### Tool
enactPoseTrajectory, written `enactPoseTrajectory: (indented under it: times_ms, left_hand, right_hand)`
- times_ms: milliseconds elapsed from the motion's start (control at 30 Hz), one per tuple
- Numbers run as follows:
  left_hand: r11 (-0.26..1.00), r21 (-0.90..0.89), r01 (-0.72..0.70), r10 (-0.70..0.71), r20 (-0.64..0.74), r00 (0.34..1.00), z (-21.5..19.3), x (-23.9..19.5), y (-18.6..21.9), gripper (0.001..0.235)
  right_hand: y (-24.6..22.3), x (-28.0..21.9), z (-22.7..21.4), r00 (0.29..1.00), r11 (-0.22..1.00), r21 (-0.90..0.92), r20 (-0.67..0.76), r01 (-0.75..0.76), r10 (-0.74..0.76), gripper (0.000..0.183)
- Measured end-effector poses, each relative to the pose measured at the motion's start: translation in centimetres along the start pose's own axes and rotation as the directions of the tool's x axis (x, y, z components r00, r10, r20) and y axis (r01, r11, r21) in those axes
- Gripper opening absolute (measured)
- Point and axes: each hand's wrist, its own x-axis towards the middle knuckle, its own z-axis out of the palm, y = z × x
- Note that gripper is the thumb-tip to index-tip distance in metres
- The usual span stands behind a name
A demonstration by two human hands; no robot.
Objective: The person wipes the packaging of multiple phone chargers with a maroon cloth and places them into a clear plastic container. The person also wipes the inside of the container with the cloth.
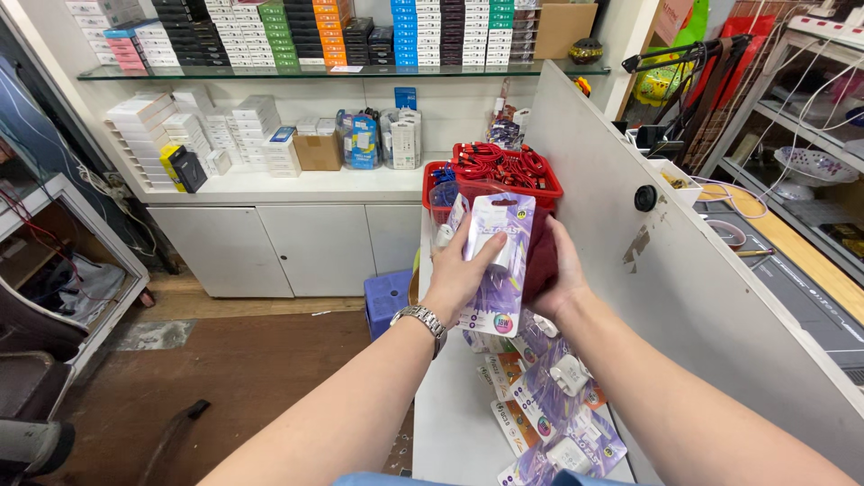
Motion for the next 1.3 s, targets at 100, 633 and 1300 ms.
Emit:
enactPoseTrajectory:
  times_ms: [100,633,1300]
  left_hand:
    - [0.999,-0.005,0.047,-0.047,-0.044,0.998,0.2,0.3,-0.3,0.079]
    - [0.997,-0.048,0.055,-0.073,-0.658,0.75,-0.4,3.1,-0.3,0.067]
    - [0.99,-0.141,-0.007,-0.072,-0.543,0.836,-4.0,3.8,-3.7,0.062]
  right_hand:
    - [0.6,0.0,0.6,1.0,0.998,0.058,0.024,-0.004,0.002,0.065]
    - [2.8,-2.0,1.6,0.992,0.991,-0.104,0.092,-0.082,0.092,0.058]
    - [2.9,0.9,-6.3,0.853,-0.258,-0.938,-0.07,-0.233,-0.518,0.095]
